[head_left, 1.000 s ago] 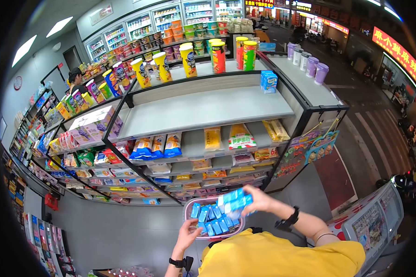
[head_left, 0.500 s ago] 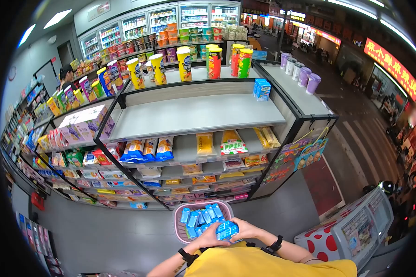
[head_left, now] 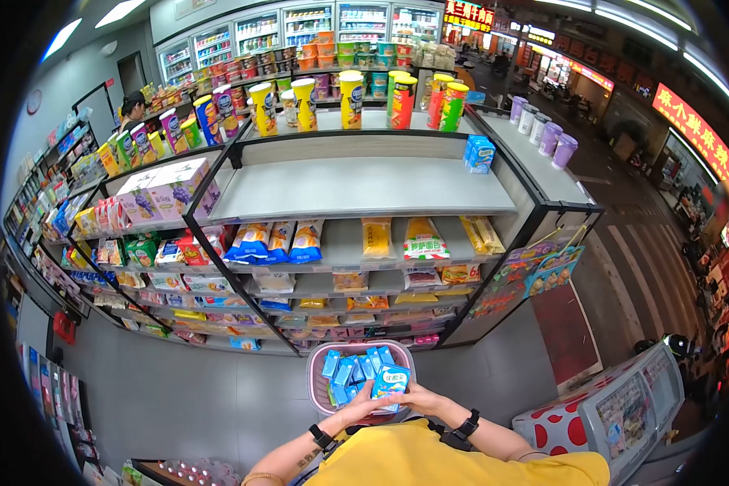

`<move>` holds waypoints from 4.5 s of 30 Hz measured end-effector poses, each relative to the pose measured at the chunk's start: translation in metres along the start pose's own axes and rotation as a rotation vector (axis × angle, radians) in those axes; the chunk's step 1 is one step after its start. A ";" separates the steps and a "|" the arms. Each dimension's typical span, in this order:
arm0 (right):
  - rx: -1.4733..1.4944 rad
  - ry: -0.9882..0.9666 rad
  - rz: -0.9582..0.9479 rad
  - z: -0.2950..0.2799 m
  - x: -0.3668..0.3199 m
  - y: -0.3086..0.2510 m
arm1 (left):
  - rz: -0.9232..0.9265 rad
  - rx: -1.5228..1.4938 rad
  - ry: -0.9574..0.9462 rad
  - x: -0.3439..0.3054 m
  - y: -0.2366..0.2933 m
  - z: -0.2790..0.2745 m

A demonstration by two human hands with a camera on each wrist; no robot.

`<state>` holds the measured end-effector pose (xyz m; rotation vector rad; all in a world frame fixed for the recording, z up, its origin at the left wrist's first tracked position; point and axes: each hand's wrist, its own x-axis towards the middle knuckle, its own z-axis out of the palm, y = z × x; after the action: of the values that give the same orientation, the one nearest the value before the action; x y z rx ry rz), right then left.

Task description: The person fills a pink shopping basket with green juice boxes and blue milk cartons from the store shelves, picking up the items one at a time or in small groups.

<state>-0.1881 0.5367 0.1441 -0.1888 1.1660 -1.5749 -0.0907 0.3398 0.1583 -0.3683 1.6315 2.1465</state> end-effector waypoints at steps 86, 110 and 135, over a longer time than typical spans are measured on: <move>-0.053 -0.964 -1.536 0.227 -0.157 -0.299 | -0.673 0.192 0.621 -0.097 -0.335 -0.215; -0.230 -0.336 -1.751 0.253 -0.144 -0.289 | -0.618 0.150 0.645 -0.096 -0.371 -0.217; -1.718 0.117 -1.739 0.181 -0.139 -0.362 | -0.579 0.138 0.648 -0.093 -0.327 -0.202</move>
<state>-0.2557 0.5113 0.5659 -2.8016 2.3442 -1.1113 0.1389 0.2042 -0.1339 -1.4090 1.6796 1.5367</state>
